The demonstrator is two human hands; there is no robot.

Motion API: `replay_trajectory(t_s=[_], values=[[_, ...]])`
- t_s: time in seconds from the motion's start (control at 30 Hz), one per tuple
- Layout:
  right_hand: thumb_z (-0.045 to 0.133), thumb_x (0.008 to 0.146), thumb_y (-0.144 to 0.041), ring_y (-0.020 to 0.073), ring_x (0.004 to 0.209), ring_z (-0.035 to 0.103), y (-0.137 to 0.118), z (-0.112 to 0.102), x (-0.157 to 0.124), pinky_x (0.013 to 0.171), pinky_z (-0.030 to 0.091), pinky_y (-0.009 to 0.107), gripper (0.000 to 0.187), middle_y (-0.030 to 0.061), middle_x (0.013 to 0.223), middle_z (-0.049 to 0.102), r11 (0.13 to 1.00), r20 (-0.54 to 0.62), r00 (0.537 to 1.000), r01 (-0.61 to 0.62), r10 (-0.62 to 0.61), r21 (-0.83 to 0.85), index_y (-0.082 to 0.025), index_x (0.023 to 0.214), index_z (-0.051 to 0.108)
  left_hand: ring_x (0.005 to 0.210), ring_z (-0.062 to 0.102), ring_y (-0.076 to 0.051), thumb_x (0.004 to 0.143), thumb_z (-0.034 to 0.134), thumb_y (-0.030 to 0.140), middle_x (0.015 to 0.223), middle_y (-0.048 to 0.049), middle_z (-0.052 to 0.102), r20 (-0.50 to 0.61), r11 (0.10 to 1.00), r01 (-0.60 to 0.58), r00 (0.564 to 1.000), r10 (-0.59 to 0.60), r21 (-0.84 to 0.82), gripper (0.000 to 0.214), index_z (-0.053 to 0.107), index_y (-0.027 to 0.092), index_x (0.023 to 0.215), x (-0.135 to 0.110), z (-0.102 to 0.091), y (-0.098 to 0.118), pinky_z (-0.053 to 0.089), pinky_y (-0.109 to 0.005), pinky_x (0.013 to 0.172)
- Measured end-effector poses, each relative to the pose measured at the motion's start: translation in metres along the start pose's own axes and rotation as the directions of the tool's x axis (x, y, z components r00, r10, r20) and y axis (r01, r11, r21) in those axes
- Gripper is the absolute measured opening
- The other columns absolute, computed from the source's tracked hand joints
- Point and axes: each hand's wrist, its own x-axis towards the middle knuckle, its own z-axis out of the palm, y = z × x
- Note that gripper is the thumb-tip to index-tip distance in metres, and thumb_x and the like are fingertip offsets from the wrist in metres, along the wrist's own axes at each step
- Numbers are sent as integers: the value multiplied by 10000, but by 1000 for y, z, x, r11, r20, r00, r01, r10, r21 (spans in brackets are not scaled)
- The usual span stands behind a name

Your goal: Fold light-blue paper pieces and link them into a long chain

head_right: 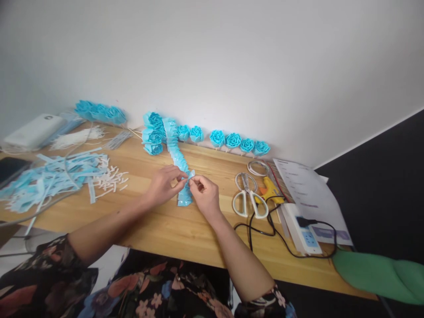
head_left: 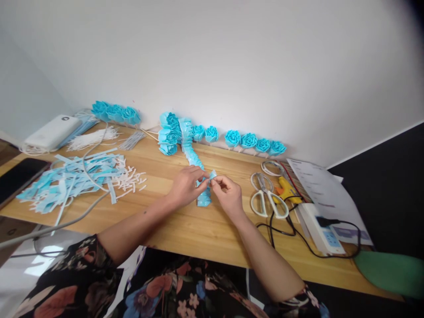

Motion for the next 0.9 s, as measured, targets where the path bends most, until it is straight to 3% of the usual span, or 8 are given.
replay_trajectory(t_s=[0.4, 0.57, 0.7, 0.77, 0.83, 0.9], values=[[553, 826, -302, 138, 618, 566, 2, 0, -1, 600, 447, 246, 156, 8, 696, 655, 1000, 7, 1000, -1, 1, 1, -198, 737, 627, 697, 540, -153, 857, 512, 256, 691, -28, 609, 4, 999, -17, 1000, 17, -41, 181, 649, 169, 776, 1, -3, 0, 389, -290, 700], [561, 823, -296, 137, 602, 565, 0, -1, 0, 588, 446, 244, 150, 4, 680, 651, 999, 19, 1000, -19, 19, 32, -198, 725, 620, 678, 527, -139, 844, 503, 219, 683, -17, 601, 2, 986, 64, 998, -65, -153, 171, 612, 165, 724, 1, -2, -1, 391, -271, 676], [556, 835, -313, 147, 634, 594, 2, -1, 0, 616, 466, 255, 162, 12, 707, 667, 993, 39, 999, -40, 36, 111, -201, 739, 623, 665, 524, -121, 843, 521, 301, 761, -13, 594, -34, 900, 265, 955, -294, -347, 155, 581, 161, 872, 2, -5, -4, 414, -246, 637], [561, 837, -326, 150, 651, 604, 4, -1, 1, 635, 473, 260, 169, 13, 713, 673, 987, 43, 998, -44, 38, 152, -201, 743, 624, 687, 533, -119, 817, 561, 363, 834, -17, 592, -16, 836, 316, 933, -361, -449, 284, 551, 162, 1018, 4, -4, -7, 429, -242, 639], [569, 834, -337, 152, 655, 608, 5, -1, 1, 641, 475, 262, 172, 13, 714, 677, 982, 42, 998, -57, 51, 180, -200, 746, 625, 716, 548, -125, 789, 588, 416, 847, -20, 596, 102, 755, 358, 925, -365, -549, 355, 554, 154, 1026, 5, -3, -12, 440, -247, 653], [573, 830, -347, 155, 652, 607, 5, -1, 2, 635, 475, 261, 177, 14, 712, 678, 978, 42, 996, -79, 73, 191, -201, 746, 625, 704, 549, -129, 757, 613, 447, 771, -12, 595, 238, 667, 415, 908, -344, -618, 331, 581, 140, 876, 6, -1, -15, 443, -255, 660]])
